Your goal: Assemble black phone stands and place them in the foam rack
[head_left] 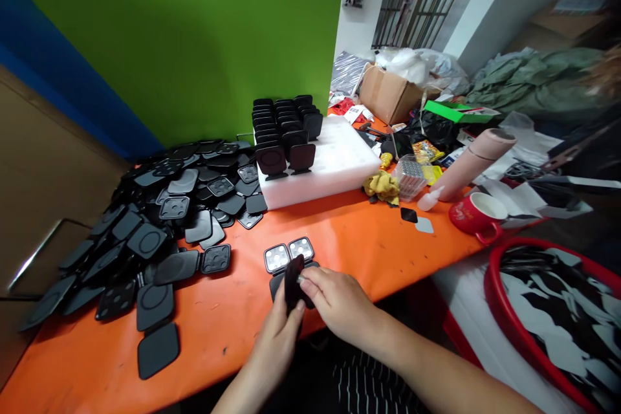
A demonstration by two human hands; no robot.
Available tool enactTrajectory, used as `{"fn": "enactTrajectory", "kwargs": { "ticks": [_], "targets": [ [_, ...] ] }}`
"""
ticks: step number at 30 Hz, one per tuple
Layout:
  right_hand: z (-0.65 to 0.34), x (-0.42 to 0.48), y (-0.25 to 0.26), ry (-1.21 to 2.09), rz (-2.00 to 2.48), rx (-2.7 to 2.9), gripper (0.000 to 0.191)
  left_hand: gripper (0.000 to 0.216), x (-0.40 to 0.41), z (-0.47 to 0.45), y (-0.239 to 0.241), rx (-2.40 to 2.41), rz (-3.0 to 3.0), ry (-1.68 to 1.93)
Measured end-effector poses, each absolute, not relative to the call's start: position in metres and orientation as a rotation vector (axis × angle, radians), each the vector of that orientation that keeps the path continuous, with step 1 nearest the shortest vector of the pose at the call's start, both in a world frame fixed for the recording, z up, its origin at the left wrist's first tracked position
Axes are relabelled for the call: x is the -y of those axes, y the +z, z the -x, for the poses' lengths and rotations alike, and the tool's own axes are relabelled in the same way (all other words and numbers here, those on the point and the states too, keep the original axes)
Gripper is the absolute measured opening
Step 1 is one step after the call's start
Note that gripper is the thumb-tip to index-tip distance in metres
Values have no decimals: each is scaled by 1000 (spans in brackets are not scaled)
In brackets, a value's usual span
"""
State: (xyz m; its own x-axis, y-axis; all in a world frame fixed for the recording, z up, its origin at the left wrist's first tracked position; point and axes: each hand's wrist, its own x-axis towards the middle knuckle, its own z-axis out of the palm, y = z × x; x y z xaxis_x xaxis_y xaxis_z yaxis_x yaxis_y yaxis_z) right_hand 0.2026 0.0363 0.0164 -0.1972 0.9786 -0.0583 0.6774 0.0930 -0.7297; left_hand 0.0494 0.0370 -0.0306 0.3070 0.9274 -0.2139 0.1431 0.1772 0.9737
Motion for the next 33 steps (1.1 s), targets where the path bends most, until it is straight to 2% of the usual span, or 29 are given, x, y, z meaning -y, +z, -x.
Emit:
{"fn": "enactTrajectory", "kwargs": {
  "ticks": [3,6,12,33],
  "targets": [
    [-202,-38,22,671,1747,2081,29,53,-34,-51,-30,-1132,-1492,703],
    [-203,-38,27,603,1752,2179,29,55,-33,-51,-26,-1130,-1567,649],
    [-203,-39,33,690,1652,2244,35,56,-32,-55,-19,-1229,-1555,635],
    [-207,-48,22,817,1612,2173,33,59,-30,-60,-26,-1286,-1464,736]
  ]
}}
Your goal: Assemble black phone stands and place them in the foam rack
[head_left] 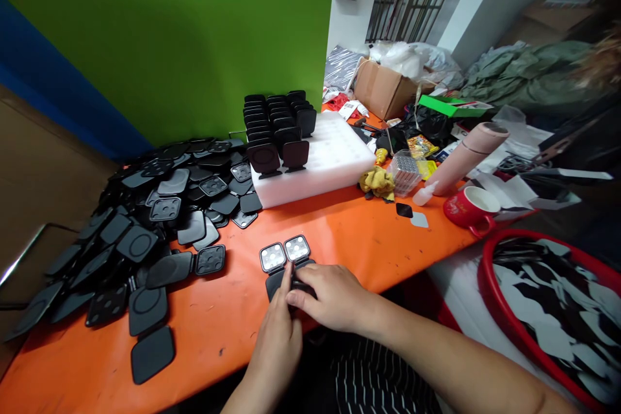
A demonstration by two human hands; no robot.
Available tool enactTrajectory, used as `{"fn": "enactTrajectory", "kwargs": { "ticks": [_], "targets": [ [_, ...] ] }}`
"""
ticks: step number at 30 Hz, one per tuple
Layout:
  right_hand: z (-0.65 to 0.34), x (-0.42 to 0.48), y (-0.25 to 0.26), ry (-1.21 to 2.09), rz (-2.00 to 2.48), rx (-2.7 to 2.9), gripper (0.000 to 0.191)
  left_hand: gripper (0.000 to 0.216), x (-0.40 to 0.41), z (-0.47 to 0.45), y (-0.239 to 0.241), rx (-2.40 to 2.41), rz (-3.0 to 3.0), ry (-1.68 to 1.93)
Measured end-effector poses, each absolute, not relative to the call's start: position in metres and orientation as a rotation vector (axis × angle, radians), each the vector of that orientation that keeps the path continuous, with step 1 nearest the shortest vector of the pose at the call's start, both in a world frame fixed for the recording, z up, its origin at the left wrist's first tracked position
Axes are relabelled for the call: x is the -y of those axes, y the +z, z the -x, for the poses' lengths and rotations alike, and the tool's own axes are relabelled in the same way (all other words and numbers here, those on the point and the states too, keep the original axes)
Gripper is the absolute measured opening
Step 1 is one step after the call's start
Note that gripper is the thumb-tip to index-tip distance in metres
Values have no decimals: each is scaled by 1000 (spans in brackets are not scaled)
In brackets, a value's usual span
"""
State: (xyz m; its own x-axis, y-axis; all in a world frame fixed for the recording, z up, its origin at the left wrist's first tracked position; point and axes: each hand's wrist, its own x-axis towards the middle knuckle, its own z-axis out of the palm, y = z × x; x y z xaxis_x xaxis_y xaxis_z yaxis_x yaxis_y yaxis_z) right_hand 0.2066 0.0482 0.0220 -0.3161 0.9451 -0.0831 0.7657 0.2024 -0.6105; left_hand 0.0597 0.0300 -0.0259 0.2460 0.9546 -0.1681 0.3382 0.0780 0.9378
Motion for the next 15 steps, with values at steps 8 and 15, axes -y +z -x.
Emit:
{"fn": "enactTrajectory", "kwargs": {
  "ticks": [8,15],
  "targets": [
    [-196,-39,16,768,1553,2149,30,63,-31,-59,-31,-1233,-1314,679],
    [-198,-34,23,588,1624,2341,35,68,-31,-61,-33,-1226,-1408,674]
  ]
}}
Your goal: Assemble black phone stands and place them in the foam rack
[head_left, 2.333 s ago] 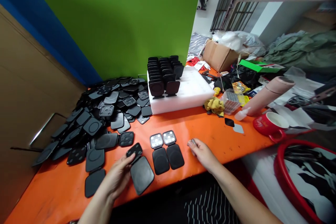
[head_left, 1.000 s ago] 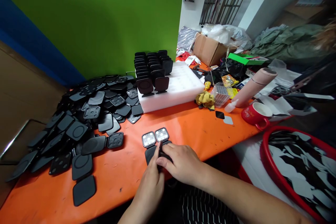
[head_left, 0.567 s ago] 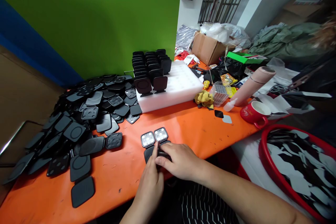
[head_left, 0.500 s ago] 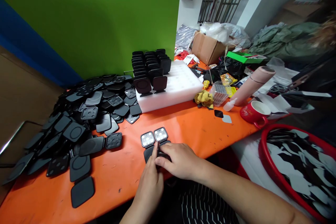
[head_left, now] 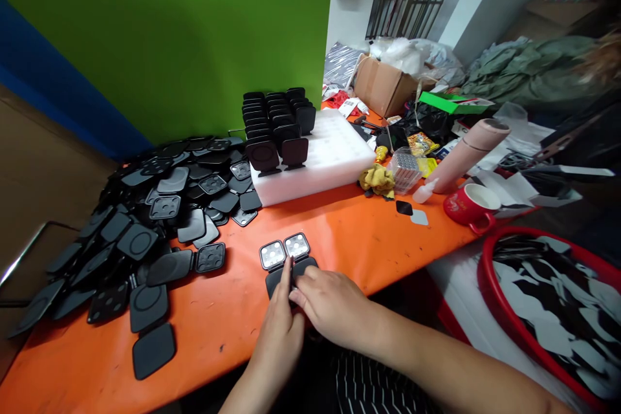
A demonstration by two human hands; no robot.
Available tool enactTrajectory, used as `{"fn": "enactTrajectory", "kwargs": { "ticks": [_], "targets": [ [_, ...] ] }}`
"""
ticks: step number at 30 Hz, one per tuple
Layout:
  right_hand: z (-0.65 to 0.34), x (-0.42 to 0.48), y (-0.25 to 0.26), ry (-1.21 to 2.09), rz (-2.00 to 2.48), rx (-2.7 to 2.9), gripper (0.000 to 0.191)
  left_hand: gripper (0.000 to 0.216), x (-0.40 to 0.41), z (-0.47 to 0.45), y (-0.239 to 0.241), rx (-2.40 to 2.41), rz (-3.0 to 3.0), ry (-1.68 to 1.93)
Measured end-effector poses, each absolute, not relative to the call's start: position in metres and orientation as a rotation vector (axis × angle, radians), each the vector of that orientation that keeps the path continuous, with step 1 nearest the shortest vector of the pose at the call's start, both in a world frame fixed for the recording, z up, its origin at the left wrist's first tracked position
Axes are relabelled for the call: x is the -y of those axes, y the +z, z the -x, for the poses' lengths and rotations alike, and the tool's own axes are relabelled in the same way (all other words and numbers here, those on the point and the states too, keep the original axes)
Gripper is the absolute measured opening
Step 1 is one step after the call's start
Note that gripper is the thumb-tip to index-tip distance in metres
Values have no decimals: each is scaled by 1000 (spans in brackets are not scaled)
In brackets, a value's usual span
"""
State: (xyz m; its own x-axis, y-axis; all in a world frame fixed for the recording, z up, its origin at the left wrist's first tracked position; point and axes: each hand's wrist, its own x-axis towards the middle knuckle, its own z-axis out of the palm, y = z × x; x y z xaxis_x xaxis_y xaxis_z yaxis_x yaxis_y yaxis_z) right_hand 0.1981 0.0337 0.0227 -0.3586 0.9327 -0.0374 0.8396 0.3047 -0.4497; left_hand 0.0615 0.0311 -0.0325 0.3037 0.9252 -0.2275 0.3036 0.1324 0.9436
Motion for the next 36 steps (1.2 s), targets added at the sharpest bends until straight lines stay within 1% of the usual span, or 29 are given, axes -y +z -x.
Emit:
{"fn": "enactTrajectory", "kwargs": {
  "ticks": [4,8,11,13,15,16,18,19,20,21,23,26,30,36],
  "targets": [
    [-198,-31,23,618,1642,2346,34,63,-31,-63,-26,-1237,-1494,650],
    [-197,-30,21,647,1696,2272,33,63,-31,-62,-23,-1224,-1529,569],
    [-195,-29,20,655,1708,2186,29,61,-31,-63,-23,-1215,-1504,571],
    [-195,-29,17,721,1691,2082,24,57,-30,-63,-23,-1154,-1450,597],
    [-195,-30,12,918,1601,1946,21,57,-27,-64,-24,-1074,-1339,593],
    [-197,-31,9,1075,1539,1862,22,61,-26,-63,-25,-1040,-1258,567],
    [-200,-33,4,1389,1431,1676,31,73,-23,-62,-26,-1023,-1108,509],
    [-202,-35,3,1472,1411,1611,35,78,-23,-60,-27,-1036,-1078,494],
    [-204,-36,4,1479,1419,1591,38,79,-22,-59,-27,-1062,-1100,496],
    [-206,-38,6,1418,1442,1622,38,78,-23,-57,-26,-1097,-1171,507],
    [-209,-40,12,1202,1487,1776,35,75,-23,-53,-22,-1161,-1400,486],
    [-212,-40,21,1014,1530,1982,31,70,-22,-49,-14,-1226,-1716,317],
    [-212,-36,19,1075,1546,2016,28,62,-13,-48,-11,-1311,-2001,124],
    [-208,-30,1,1279,1599,1749,33,54,-4,-51,-14,-1384,-2163,-33]
  ]
}}
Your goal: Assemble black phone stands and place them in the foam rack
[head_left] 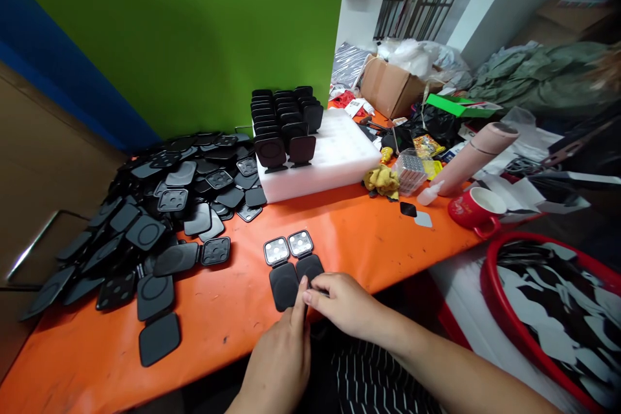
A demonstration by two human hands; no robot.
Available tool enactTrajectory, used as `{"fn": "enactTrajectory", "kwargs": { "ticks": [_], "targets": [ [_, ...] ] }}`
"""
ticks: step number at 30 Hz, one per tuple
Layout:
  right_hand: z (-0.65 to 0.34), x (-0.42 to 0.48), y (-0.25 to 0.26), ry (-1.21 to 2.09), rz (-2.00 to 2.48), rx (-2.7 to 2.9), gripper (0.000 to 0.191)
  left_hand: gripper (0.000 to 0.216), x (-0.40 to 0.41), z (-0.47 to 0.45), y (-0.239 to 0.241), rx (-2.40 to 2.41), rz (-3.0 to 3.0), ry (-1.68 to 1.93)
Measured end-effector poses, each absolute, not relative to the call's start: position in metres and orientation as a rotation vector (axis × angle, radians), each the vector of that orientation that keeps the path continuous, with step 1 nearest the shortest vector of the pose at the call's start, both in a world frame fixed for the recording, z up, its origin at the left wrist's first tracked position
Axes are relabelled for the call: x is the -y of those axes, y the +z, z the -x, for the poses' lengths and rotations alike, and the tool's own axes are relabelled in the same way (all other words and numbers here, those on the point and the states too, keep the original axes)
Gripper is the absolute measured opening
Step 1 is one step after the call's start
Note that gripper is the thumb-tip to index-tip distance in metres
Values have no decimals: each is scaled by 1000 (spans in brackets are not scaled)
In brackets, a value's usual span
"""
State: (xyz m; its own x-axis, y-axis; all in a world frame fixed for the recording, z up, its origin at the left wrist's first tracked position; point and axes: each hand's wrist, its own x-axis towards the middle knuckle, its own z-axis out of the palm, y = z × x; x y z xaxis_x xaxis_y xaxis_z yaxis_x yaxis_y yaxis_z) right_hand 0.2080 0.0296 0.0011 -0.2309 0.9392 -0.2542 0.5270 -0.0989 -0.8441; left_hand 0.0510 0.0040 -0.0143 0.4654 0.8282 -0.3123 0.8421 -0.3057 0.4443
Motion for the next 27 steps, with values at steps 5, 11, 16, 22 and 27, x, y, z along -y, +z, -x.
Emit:
{"fn": "enactTrajectory", "kwargs": {
  "ticks": [5,11,16,22,27],
  "targets": [
    [-207,-29,-8,1454,1497,1466,35,50,-11,-52,-11,-1381,-2021,64],
    [-205,-29,-15,1812,1221,1082,40,41,-28,-45,-20,-1228,-1489,506],
    [-203,-26,-7,1999,1131,769,31,33,-30,-36,-19,-1139,-1502,637],
    [-211,-19,0,2280,1008,468,21,34,-24,-27,-8,-1087,-1896,582],
    [-208,-12,-1,2261,996,328,26,42,-19,-26,0,-970,-2053,589]
  ]
}}
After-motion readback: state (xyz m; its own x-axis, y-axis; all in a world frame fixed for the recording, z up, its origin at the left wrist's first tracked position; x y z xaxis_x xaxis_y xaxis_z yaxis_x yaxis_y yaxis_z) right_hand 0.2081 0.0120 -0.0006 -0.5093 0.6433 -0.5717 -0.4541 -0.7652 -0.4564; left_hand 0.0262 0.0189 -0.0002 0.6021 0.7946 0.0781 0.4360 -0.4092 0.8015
